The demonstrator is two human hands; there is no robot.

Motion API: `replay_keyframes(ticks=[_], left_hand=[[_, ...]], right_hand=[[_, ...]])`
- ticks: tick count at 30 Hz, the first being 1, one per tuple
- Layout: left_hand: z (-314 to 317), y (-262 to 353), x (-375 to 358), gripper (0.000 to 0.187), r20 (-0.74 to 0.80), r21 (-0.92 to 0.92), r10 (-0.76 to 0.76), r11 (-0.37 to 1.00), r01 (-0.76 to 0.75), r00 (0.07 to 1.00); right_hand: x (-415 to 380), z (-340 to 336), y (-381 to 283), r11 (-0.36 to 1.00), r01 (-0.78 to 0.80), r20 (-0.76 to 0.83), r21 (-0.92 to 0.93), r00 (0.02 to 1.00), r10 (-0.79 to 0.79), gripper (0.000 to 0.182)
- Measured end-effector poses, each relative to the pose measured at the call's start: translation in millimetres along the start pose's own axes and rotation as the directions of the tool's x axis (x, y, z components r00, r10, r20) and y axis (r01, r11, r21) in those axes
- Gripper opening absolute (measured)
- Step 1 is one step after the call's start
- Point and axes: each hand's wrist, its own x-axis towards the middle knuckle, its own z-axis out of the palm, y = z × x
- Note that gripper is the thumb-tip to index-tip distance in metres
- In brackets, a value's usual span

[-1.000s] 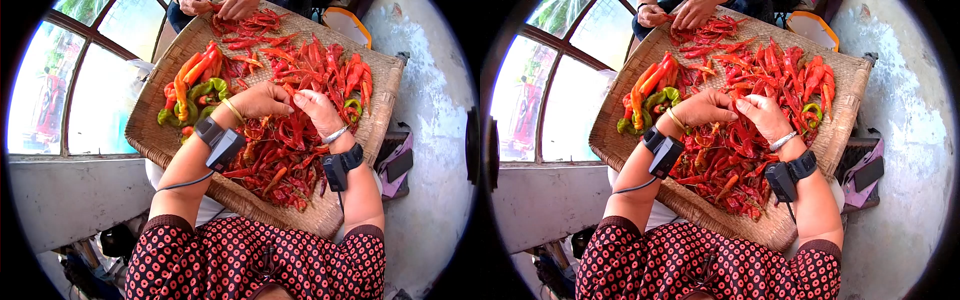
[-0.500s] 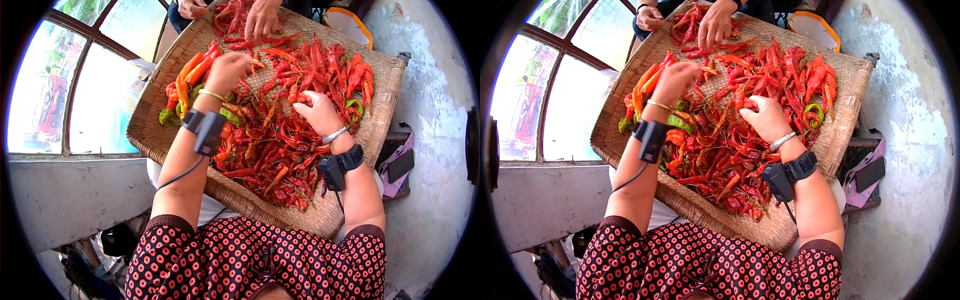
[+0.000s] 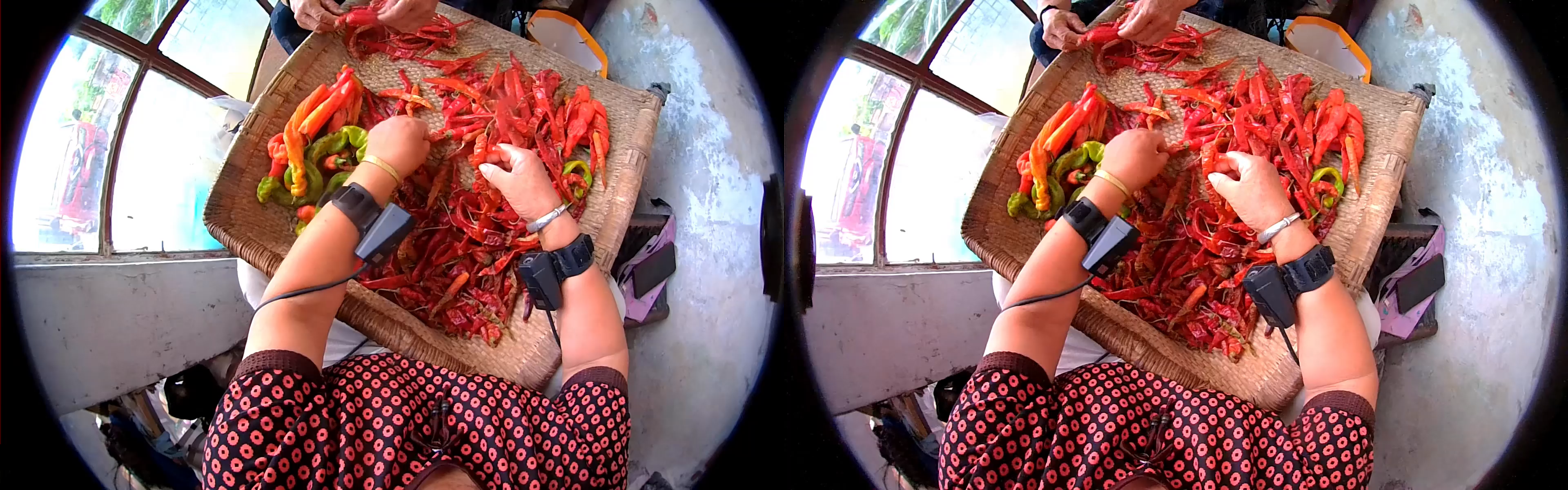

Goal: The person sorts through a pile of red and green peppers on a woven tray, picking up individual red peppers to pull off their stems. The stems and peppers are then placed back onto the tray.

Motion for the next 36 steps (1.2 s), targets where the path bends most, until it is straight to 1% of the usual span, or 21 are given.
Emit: replay_keyframes(ticks=[2, 3, 4, 7, 9, 10, 11, 13, 15, 17, 18, 19, 21, 22, 23, 25, 27, 30, 33, 35, 36], left_hand=[[-3.7, -8.2, 2.2, 0.015, -0.027, -0.117, -0.037, 0.993, 0.034, 0.999], [-8.3, -14.3, 1.8, 0.016, -0.097, -0.233, -0.012, 0.972, -0.011, 0.995], [-12.6, -19.0, 2.9, 0.017, -0.073, -0.36, -0.048, 0.933, 0.019, 0.996], [-25.5, -32.6, 9.0, 0.015, 0.064, -0.717, -0.16, 0.679, 0.157, 0.985], [-36.1, -33.6, 4.4, 0.01, 0.028, -0.838, -0.146, 0.535, 0.103, 0.989], [-47.7, -31.3, 0.5, 0.008, 0.082, -0.877, -0.171, 0.456, 0.153, 0.982], [-51.3, -34.4, 0.1, 0.008, 0.082, -0.877, -0.171, 0.456, 0.153, 0.982], [-56.4, -41.5, 0.7, 0.007, 0.11, -0.944, -0.211, 0.283, 0.169, 0.971], [-60.4, -45.3, 0.6, 0.007, 0.092, -0.96, -0.236, 0.236, 0.149, 0.967], [-64.4, -52.1, 2.0, 0.009, 0.092, -0.996, -0.297, -0.033, 0.086, 0.95], [-62.8, -54.6, 4.4, 0.02, 0.018, -0.997, -0.338, -0.073, -0.008, 0.941], [-60.6, -56.0, 7.0, 0.02, 0.019, -0.997, -0.338, -0.074, -0.007, 0.941], [-55.7, -54.5, 11.1, 0.031, -0.037, -0.99, -0.437, 0.139, 0.027, 0.899], [-57.6, -43.9, 10.6, 0.041, -0.063, -0.958, -0.408, 0.279, 0.059, 0.911], [-56.0, -30.0, 5.9, 0.038, -0.056, -0.893, -0.381, 0.433, 0.125, 0.923], [-47.9, -12.0, 3.4, 0.035, 0.119, -0.79, -0.098, 0.593, 0.154, 0.988], [-42.2, 9.4, -3.1, 0.033, 0.348, -0.614, 0.077, 0.772, 0.165, 0.934], [-21.8, 22.5, -10.6, 0.032, 0.344, -0.771, 0.315, 0.632, 0.075, 0.884], [-24.7, 22.7, -11.2, 0.027, 0.418, -0.775, 0.275, 0.604, 0.182, 0.866], [-38.6, 16.6, -12.2, 0.019, 0.407, -0.822, 0.244, 0.518, 0.236, 0.881], [-47.0, 11.0, -11.4, 0.018, 0.405, -0.803, 0.199, 0.544, 0.243, 0.892]], right_hand=[[-0.8, -1.8, -3.2, 1.0, -0.023, 0.015, 0.022, 1.0, 0.023, 0.028], [-0.8, -2.0, -3.2, 0.999, -0.023, 0.014, 0.022, 1.0, 0.023, 0.028], [-0.8, -2.2, -3.0, 0.999, -0.014, 0.012, 0.03, 1.0, 0.014, 0.027], [0.0, -1.8, -1.2, 1.0, -0.002, 0.013, 0.027, 1.0, 0.001, 0.026], [0.8, -1.0, 0.8, 1.0, 0.0, 0.015, 0.016, 1.0, 0.0, 0.025], [1.1, -0.4, 1.6, 1.0, 0.003, 0.016, 0.028, 1.0, -0.004, 0.025], [1.2, -0.2, 2.4, 0.999, 0.005, 0.016, 0.041, 1.0, -0.006, 0.025], [1.4, -0.4, 3.8, 0.999, -0.003, 0.019, 0.035, 1.0, 0.002, 0.025], [1.6, -0.1, 4.1, 1.0, -0.011, 0.023, 0.028, 1.0, 0.01, 0.026], [1.3, 0.5, 4.1, 1.0, 0.001, 0.018, 0.031, 1.0, -0.002, 0.026], [1.3, 0.7, 4.1, 1.0, 0.0, 0.018, 0.03, 1.0, -0.001, 0.026], [1.2, 0.9, 3.9, 1.0, 0.007, 0.016, 0.028, 1.0, -0.008, 0.026], [0.7, 1.5, 3.2, 1.0, 0.013, 0.015, 0.026, 1.0, -0.013, 0.026], [0.7, 1.5, 2.0, 1.0, 0.018, 0.015, -0.004, 1.0, -0.018, 0.026], [0.7, 1.8, 0.6, 0.999, 0.024, 0.016, -0.035, 1.0, -0.023, 0.026], [-1.5, 2.1, -4.9, 0.996, 0.066, 0.011, -0.067, 0.998, -0.066, 0.026], [-4.3, 2.8, -8.0, 0.989, 0.111, 0.006, -0.102, 0.994, -0.111, 0.026], [-5.3, 3.0, -12.1, 0.969, 0.155, 0.028, -0.192, 0.988, -0.153, 0.022], [-6.4, 5.0, -10.6, 0.971, 0.196, 0.036, -0.134, 0.981, -0.193, 0.019], [-6.7, 3.9, -11.2, 0.98, 0.178, 0.058, -0.091, 0.983, -0.173, 0.016], [-6.7, 3.7, -11.3, 0.986, 0.157, 0.081, -0.049, 0.985, -0.153, 0.014]])
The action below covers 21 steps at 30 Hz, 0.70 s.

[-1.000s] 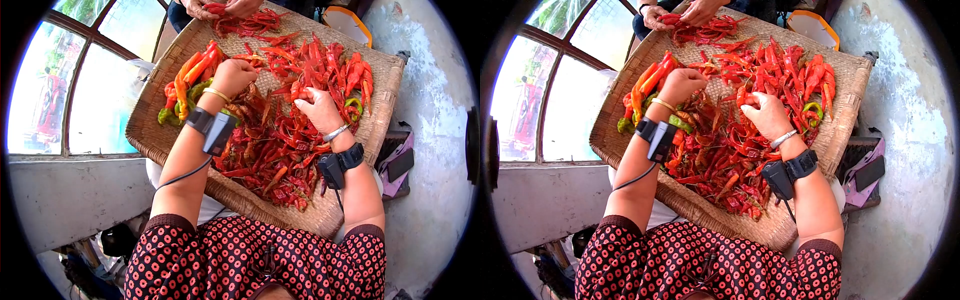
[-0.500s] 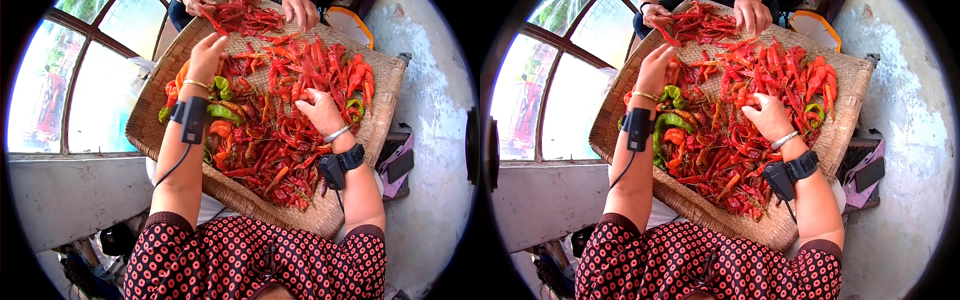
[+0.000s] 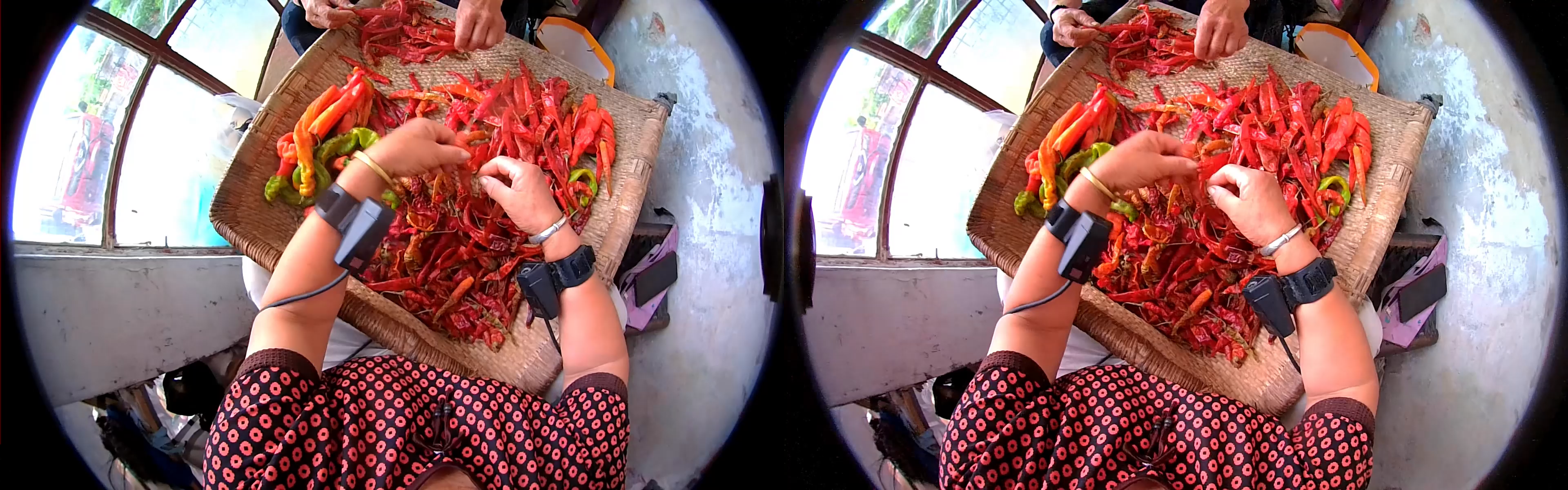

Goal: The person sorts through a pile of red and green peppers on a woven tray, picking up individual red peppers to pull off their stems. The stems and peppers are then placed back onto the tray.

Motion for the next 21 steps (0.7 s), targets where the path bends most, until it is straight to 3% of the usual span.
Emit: replay_keyframes(ticks=[1, 3, 5, 7, 8, 11, 13, 15, 16, 19, 21], left_hand=[[-9.1, 1.8, -2.7, 0.017, -0.041, 0.025, -0.019, 0.999, 0.02, 0.999], [-24.4, 0.0, -6.0, 0.017, -0.34, -0.151, -0.01, 0.988, -0.044, 0.941], [-47.2, -26.7, 8.7, 0.024, -0.521, -0.485, 0.062, 0.799, -0.355, 0.851], [-48.9, -24.7, 7.6, 0.033, -0.639, -0.428, -0.092, 0.867, -0.254, 0.764], [-47.4, -31.0, 11.6, 0.035, -0.639, -0.33, -0.024, 0.912, -0.245, 0.769], [-26.7, -49.9, 31.0, 0.03, -0.515, 0.143, 0.246, 0.969, -0.2, 0.821], [1.3, -38.9, 28.0, 0.033, -0.457, 0.487, 0.389, 0.862, -0.141, 0.8], [23.3, -37.0, 29.4, 0.04, -0.409, 0.736, 0.625, 0.657, -0.165, 0.665], [30.5, -31.1, 28.1, 0.045, -0.33, 0.775, 0.614, 0.61, -0.165, 0.717], [46.1, -24.4, 29.8, 0.055, -0.128, 0.833, 0.683, 0.468, -0.296, 0.72], [50.9, -27.4, 32.9, 0.062, 0.012, 0.792, 0.655, 0.455, -0.407, 0.756]], right_hand=[[0.0, -0.2, 0.3, 1.0, 0.001, -0.003, 0.002, 1.0, -0.001, 0.014], [0.1, -1.1, 1.6, 0.999, 0.016, -0.001, -0.029, 1.0, -0.016, 0.012], [0.3, -1.1, 2.8, 0.999, 0.012, -0.002, -0.032, 1.0, -0.012, 0.012], [1.2, -1.4, 2.1, 0.999, 0.01, 0.0, -0.035, 1.0, -0.01, 0.012], [1.0, -2.0, 1.4, 0.997, 0.003, -0.01, -0.071, 1.0, -0.004, 0.012], [2.1, -2.1, 5.8, 0.983, 0.017, -0.071, -0.185, 0.997, -0.03, 0.012], [3.6, -5.0, 11.0, 0.964, 0.033, -0.119, -0.265, 0.991, -0.067, 0.012], [5.3, -12.2, 17.0, 0.895, 0.055, -0.264, -0.442, 0.946, -0.188, 0.012], [5.6, -16.9, 19.7, 0.858, 0.027, -0.303, -0.513, 0.929, -0.21, 0.013], [3.8, -28.3, 28.1, 0.76, -0.121, -0.223, -0.638, 0.974, -0.032, 0.03], [2.5, -27.7, 29.7, 0.701, -0.176, -0.108, -0.691, 0.984, 0.14, 0.043]])
